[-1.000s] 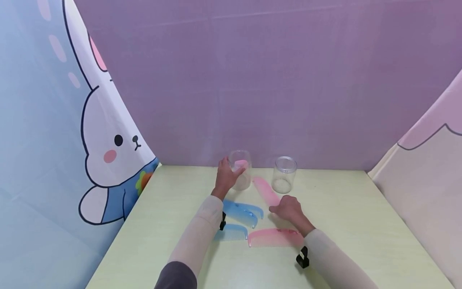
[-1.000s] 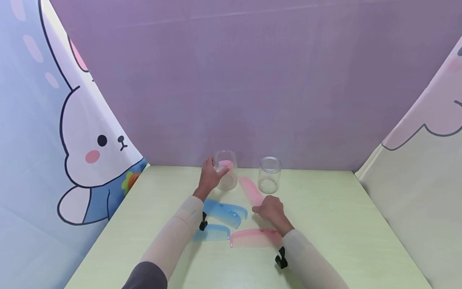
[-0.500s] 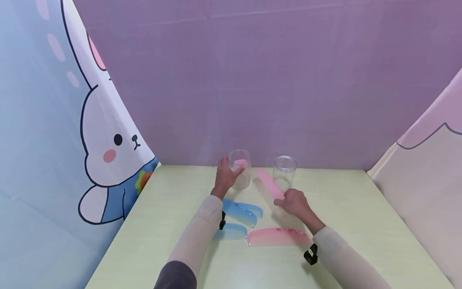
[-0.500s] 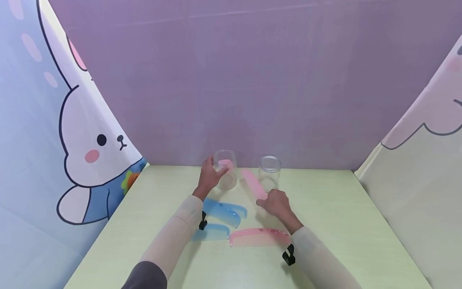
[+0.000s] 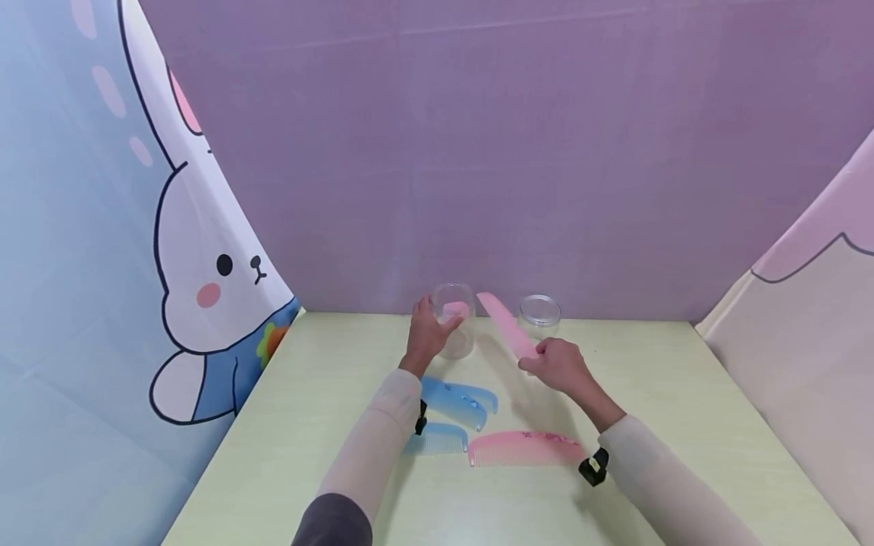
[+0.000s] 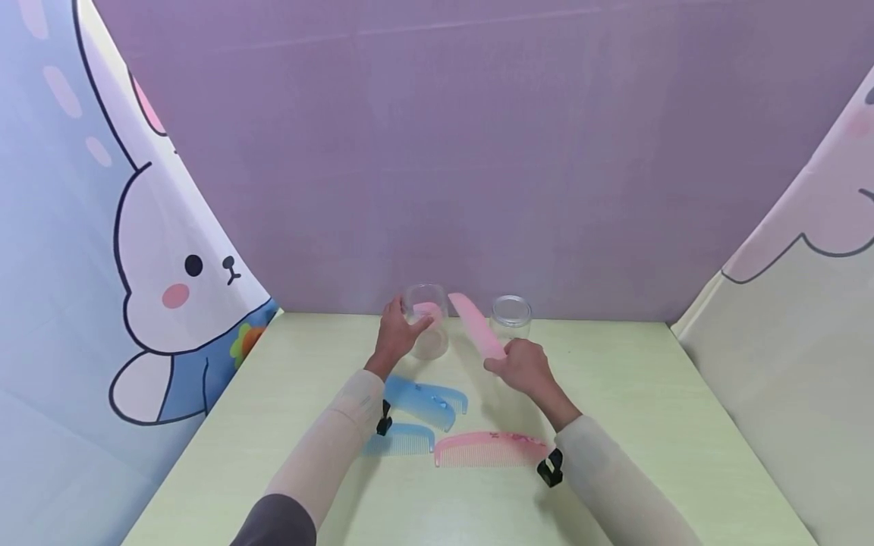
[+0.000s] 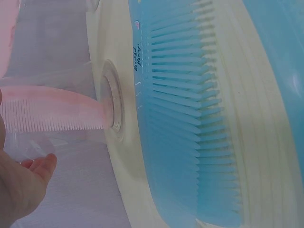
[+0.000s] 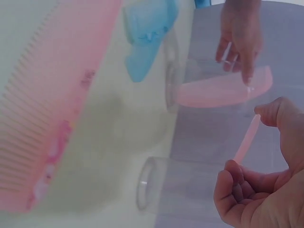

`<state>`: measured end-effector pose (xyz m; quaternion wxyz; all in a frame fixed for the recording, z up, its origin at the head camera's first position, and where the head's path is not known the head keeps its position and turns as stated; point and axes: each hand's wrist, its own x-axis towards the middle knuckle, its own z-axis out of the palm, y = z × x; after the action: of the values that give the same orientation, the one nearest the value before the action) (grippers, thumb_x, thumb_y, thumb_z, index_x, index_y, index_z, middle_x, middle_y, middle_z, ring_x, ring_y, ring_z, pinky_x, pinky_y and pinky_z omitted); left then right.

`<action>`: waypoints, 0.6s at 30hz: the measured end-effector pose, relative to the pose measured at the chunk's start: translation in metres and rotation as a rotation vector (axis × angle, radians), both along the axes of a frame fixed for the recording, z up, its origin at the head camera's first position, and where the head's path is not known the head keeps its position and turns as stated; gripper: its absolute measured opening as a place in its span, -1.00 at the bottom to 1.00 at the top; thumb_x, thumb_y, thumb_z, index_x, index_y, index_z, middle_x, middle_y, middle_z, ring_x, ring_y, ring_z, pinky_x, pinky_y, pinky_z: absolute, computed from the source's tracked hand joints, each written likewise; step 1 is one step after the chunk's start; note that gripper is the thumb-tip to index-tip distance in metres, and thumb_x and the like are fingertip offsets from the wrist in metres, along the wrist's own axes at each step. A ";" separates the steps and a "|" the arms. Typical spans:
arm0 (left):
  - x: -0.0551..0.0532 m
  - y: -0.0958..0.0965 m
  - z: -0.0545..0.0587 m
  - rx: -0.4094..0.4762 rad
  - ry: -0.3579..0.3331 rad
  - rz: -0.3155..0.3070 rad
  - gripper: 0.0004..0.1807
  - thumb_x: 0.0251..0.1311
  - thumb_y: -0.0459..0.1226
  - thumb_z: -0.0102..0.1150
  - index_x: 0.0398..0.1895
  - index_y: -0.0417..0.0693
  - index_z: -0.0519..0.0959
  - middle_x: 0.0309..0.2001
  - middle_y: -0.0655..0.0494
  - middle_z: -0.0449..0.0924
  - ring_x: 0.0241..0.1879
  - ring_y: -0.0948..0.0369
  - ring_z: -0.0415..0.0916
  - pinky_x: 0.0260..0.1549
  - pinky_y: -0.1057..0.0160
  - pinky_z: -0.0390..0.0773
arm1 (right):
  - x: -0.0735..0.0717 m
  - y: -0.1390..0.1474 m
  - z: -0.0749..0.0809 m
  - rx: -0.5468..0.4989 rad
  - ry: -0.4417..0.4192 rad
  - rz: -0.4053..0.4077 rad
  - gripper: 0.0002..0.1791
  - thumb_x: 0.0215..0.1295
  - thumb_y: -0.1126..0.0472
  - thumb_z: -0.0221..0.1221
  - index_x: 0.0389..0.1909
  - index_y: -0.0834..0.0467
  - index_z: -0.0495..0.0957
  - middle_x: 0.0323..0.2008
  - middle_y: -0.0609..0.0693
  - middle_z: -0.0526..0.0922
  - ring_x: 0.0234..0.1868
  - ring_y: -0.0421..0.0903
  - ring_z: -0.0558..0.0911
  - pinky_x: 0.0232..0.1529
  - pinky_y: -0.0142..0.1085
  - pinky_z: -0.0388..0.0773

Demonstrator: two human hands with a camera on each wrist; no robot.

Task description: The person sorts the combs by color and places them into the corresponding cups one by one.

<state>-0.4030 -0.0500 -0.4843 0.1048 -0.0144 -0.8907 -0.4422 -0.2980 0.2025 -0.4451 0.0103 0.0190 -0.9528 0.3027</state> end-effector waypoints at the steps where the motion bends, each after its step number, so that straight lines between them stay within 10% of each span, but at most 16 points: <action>1: 0.000 0.000 0.000 -0.002 -0.002 0.001 0.01 0.21 0.11 0.38 0.55 -0.21 0.13 0.47 -0.23 0.25 0.42 -0.14 0.33 0.40 -0.10 0.40 | -0.001 0.000 0.003 -0.003 -0.001 0.005 -0.65 0.13 -0.02 0.25 -0.48 0.22 0.51 -0.71 -0.13 0.31 -0.58 -0.17 0.34 -0.53 -0.34 0.24; 8: -0.001 0.000 0.002 -0.006 -0.014 0.007 0.00 0.22 0.12 0.37 0.55 -0.19 0.13 0.47 -0.22 0.25 0.42 -0.13 0.33 0.40 -0.09 0.40 | -0.006 0.000 0.023 0.009 0.037 0.057 -0.59 0.15 -0.05 0.29 -0.27 0.26 0.64 -0.57 -0.04 0.59 -0.51 -0.13 0.50 -0.53 -0.34 0.38; 18: 0.000 0.000 0.001 -0.013 -0.014 0.002 0.02 0.23 0.11 0.37 0.56 -0.21 0.12 0.49 -0.22 0.23 0.46 -0.13 0.29 0.43 -0.08 0.37 | -0.014 -0.011 0.045 0.026 0.070 0.118 -0.71 0.14 0.05 0.20 -0.60 0.14 0.42 -0.75 -0.17 0.20 -0.64 -0.20 0.24 -0.59 -0.35 0.20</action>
<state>-0.4030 -0.0500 -0.4830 0.0990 -0.0114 -0.8942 -0.4364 -0.3121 0.1919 -0.3997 0.0254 0.0858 -0.9529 0.2897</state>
